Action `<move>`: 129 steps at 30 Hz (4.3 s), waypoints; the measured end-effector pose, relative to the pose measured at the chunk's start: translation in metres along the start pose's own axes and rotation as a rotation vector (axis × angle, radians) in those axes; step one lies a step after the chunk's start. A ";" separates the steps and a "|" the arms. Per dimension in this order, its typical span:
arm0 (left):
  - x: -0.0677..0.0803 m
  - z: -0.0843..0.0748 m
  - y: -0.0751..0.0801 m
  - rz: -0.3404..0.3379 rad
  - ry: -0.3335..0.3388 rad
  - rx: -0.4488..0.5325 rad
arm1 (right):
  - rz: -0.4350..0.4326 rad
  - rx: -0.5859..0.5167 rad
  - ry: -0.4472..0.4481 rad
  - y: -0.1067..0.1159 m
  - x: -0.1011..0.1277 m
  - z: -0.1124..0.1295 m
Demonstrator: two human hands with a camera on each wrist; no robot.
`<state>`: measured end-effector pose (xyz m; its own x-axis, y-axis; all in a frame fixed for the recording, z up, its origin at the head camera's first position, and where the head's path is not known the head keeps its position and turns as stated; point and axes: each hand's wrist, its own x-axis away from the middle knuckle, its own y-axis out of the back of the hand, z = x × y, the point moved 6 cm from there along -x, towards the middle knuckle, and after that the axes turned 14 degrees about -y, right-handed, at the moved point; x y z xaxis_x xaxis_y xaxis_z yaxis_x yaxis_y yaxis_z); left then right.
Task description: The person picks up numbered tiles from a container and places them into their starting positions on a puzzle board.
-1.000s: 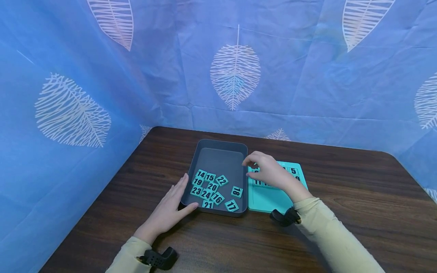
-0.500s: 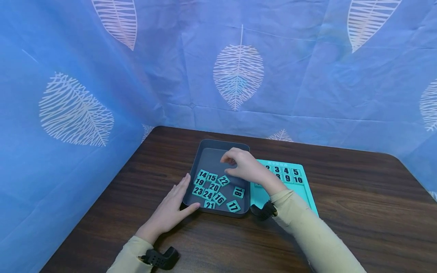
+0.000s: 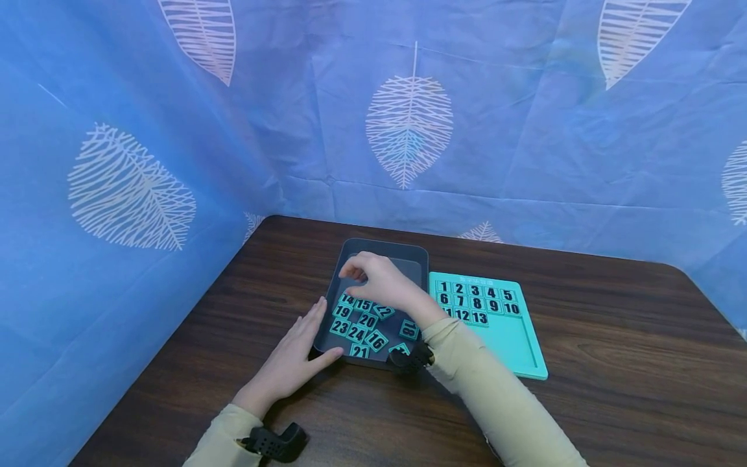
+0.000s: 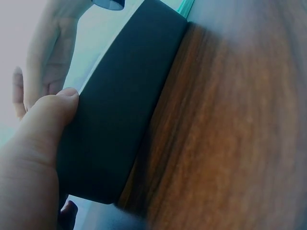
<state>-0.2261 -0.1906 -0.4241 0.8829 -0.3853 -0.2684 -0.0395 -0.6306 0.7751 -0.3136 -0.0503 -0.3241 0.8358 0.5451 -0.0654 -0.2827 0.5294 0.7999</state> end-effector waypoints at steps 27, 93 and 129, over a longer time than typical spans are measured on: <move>0.000 -0.001 0.001 0.006 -0.014 -0.011 | -0.105 -0.026 -0.179 -0.050 -0.014 -0.028; 0.001 -0.003 0.000 0.000 0.015 0.007 | -0.026 0.087 -0.137 -0.009 0.017 -0.022; 0.001 -0.004 0.000 0.009 0.017 0.003 | -0.091 0.224 -0.332 0.082 0.128 -0.170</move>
<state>-0.2233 -0.1882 -0.4222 0.8901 -0.3799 -0.2517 -0.0493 -0.6294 0.7756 -0.3100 0.1732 -0.3682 0.9696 0.2435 0.0252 -0.1218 0.3908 0.9124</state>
